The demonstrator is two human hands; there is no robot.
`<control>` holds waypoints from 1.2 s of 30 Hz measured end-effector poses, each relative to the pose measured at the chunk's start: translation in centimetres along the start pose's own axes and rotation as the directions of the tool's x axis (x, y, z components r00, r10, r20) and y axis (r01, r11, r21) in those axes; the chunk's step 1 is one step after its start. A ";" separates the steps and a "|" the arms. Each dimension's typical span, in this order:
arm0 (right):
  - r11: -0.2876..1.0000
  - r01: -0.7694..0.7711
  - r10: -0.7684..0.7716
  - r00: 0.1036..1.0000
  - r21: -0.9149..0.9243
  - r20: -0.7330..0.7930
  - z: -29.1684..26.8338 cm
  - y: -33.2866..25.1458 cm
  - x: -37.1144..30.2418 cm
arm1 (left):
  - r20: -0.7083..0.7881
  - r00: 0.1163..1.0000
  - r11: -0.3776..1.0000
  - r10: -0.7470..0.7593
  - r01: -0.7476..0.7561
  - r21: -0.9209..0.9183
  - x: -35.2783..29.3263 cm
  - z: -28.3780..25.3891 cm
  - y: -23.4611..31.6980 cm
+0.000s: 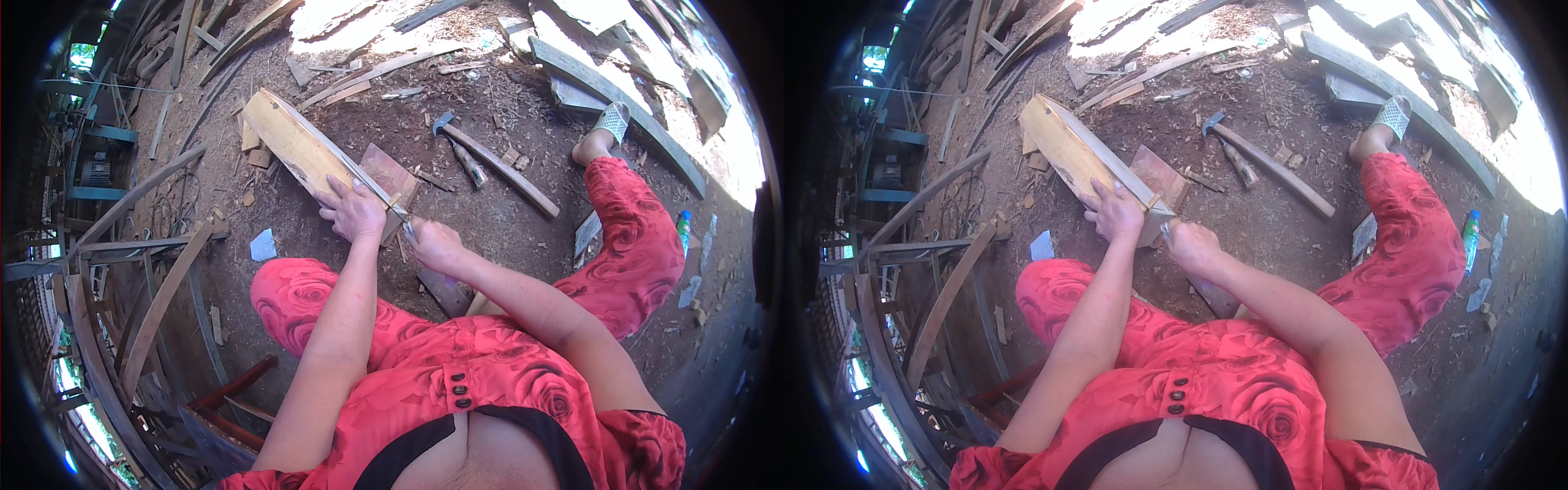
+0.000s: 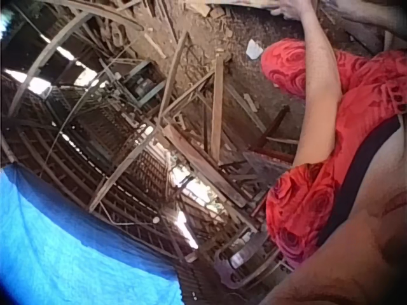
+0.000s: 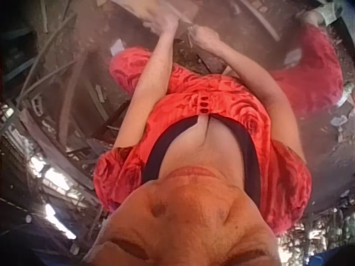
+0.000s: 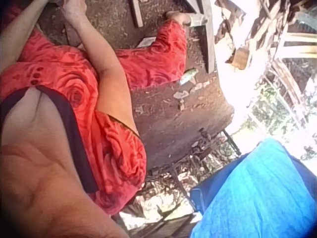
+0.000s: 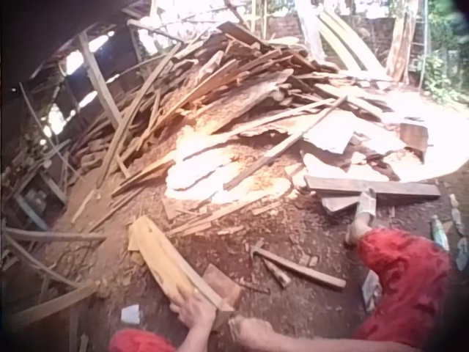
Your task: Assembling and shaping a small wooden box using a saw, hammer, and nails.
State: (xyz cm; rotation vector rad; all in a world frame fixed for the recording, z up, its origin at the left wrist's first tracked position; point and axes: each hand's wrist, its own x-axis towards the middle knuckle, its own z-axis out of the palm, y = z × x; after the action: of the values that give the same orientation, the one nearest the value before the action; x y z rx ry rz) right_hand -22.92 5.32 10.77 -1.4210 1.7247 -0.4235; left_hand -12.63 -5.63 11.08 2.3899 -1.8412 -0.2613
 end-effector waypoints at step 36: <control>0.996 -0.001 -0.006 0.997 0.090 0.078 0.8 0.4 -0.9 | -0.017 1.000 0.996 -0.023 0.025 0.086 0.5 0.5 -1.2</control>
State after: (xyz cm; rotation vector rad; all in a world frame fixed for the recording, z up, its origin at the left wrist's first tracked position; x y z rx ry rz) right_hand -22.58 6.41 10.37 -1.3583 1.6213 -0.4357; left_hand -11.51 -5.82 10.37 2.4643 -1.8546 -0.1680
